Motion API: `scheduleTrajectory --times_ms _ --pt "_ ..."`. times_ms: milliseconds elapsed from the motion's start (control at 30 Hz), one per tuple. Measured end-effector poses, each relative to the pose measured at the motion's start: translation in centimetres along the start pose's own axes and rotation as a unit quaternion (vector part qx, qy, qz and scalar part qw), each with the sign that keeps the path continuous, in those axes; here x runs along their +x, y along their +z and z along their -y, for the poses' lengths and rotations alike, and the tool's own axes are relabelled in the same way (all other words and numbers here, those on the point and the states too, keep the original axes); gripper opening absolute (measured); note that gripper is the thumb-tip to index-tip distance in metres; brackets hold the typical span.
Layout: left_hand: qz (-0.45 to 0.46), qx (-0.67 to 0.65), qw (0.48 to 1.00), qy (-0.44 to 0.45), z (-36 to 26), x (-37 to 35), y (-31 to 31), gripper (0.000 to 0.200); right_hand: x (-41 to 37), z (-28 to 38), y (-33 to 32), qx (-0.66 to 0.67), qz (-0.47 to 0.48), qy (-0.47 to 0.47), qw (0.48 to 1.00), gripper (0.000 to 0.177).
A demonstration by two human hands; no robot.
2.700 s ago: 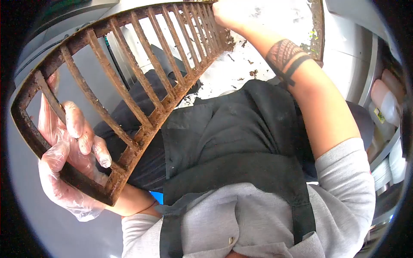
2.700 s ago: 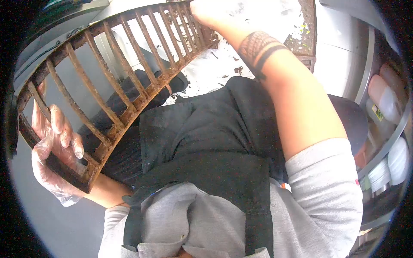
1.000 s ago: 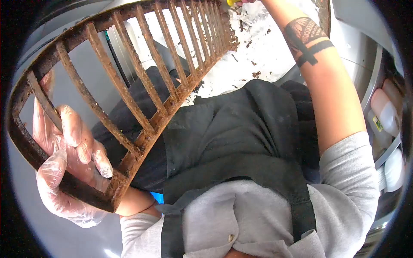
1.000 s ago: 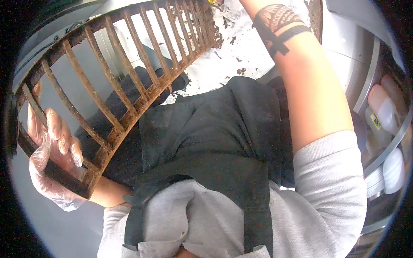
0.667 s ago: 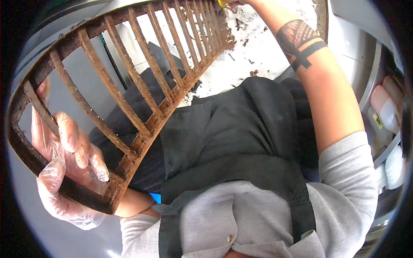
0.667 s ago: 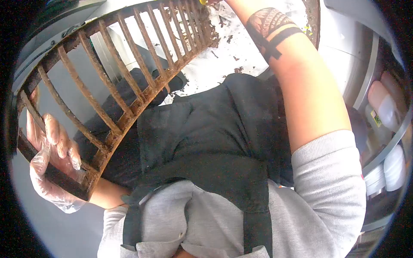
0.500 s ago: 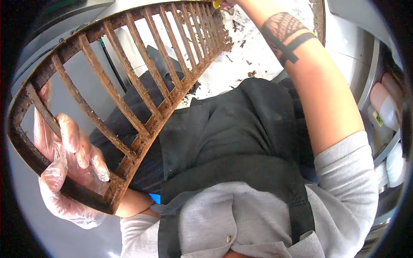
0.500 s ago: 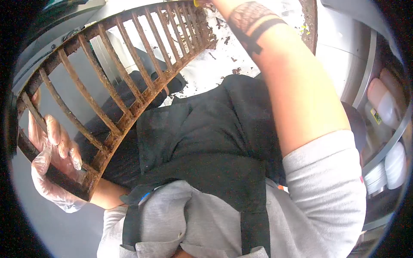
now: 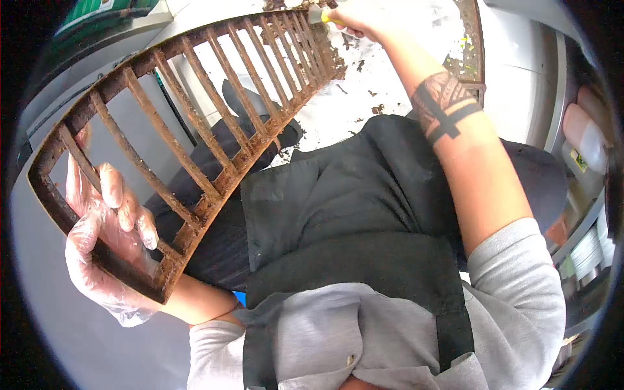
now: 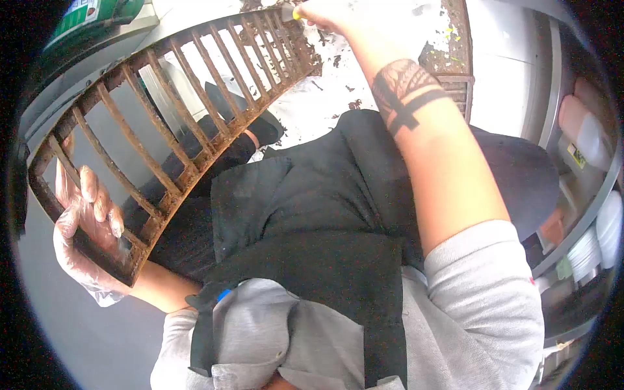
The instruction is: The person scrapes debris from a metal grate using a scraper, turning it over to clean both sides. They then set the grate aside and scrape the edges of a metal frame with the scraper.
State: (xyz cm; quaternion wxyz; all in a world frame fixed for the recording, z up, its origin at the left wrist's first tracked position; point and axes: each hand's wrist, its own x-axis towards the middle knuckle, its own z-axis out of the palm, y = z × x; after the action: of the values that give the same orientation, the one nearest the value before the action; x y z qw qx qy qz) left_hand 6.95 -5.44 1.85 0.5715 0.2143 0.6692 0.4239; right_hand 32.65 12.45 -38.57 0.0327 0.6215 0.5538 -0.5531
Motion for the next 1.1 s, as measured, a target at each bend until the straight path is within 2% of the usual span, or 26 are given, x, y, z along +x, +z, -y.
scheduleTrajectory --times_ms 33,67,100,167,200,367,433,467,500,533,667,733,833,867,900,967,1100 --pt "0.004 0.005 1.000 0.002 -0.3 -0.2 0.1 0.088 -2.3 0.8 -0.6 0.064 -0.022 0.017 0.998 0.037" --pt "0.006 0.003 1.000 0.003 -0.2 -0.2 0.1 0.088 0.2 -2.2 1.6 0.040 -0.071 -0.062 0.995 0.045" --pt "0.008 0.002 1.000 0.004 -0.2 -0.2 0.1 0.088 -0.2 -2.5 2.3 0.045 -0.075 -0.061 0.994 0.045" --pt "0.009 0.005 1.000 0.004 -0.3 -0.3 0.2 0.088 -1.3 -2.3 4.1 0.171 -0.078 -0.031 0.982 0.040" --pt "0.007 0.004 1.000 0.003 -0.3 -0.3 0.2 0.088 -1.2 -3.2 5.5 0.197 -0.045 -0.067 0.977 0.033" --pt "0.005 0.004 1.000 0.002 -0.4 -0.4 0.3 0.090 -3.1 -3.6 8.6 0.268 -0.100 -0.045 0.957 0.035" --pt "0.011 0.002 1.000 -0.001 -0.3 -0.2 0.1 0.090 -4.8 -2.9 7.7 0.333 -0.064 0.032 0.940 0.034" --pt "0.010 -0.001 1.000 0.003 -0.2 -0.3 0.1 0.091 -4.8 -3.1 7.4 0.333 -0.065 0.032 0.940 0.034" --pt "0.009 -0.004 1.000 0.009 -0.1 -0.3 0.1 0.092 -4.7 -3.4 6.8 0.199 -0.088 -0.010 0.976 0.034" --pt "0.009 -0.004 1.000 0.010 -0.1 -0.2 0.1 0.092 -4.5 -3.5 6.5 0.061 -0.109 -0.051 0.991 0.034" --pt "0.010 -0.017 1.000 0.004 0.0 -0.2 0.2 0.093 -4.0 -2.9 5.7 0.073 -0.101 -0.066 0.990 0.035" --pt "0.016 -0.019 1.000 0.004 -0.1 -0.3 0.3 0.093 -2.5 -3.0 7.0 0.058 -0.158 -0.104 0.980 0.034" --pt "0.014 -0.015 1.000 0.002 -0.2 -0.3 0.2 0.094 -3.9 -1.5 7.7 0.074 -0.201 -0.077 0.974 0.030" --pt "0.012 -0.026 1.000 0.003 -0.1 -0.3 0.1 0.093 -4.4 -1.3 8.6 0.103 -0.266 -0.115 0.952 0.026" --pt "0.010 -0.037 0.999 0.005 -0.1 -0.3 -0.1 0.092 -4.7 -1.2 8.9 0.104 -0.266 -0.113 0.952 0.026" --pt "0.017 -0.042 0.999 0.006 0.0 -0.3 -0.4 0.091 -5.0 -0.9 9.3 0.169 -0.225 -0.054 0.958 0.024" --pt "0.026 -0.050 0.998 0.014 0.2 -0.3 -0.1 0.090 -4.0 -0.9 10.4 0.156 -0.247 -0.068 0.954 0.025"
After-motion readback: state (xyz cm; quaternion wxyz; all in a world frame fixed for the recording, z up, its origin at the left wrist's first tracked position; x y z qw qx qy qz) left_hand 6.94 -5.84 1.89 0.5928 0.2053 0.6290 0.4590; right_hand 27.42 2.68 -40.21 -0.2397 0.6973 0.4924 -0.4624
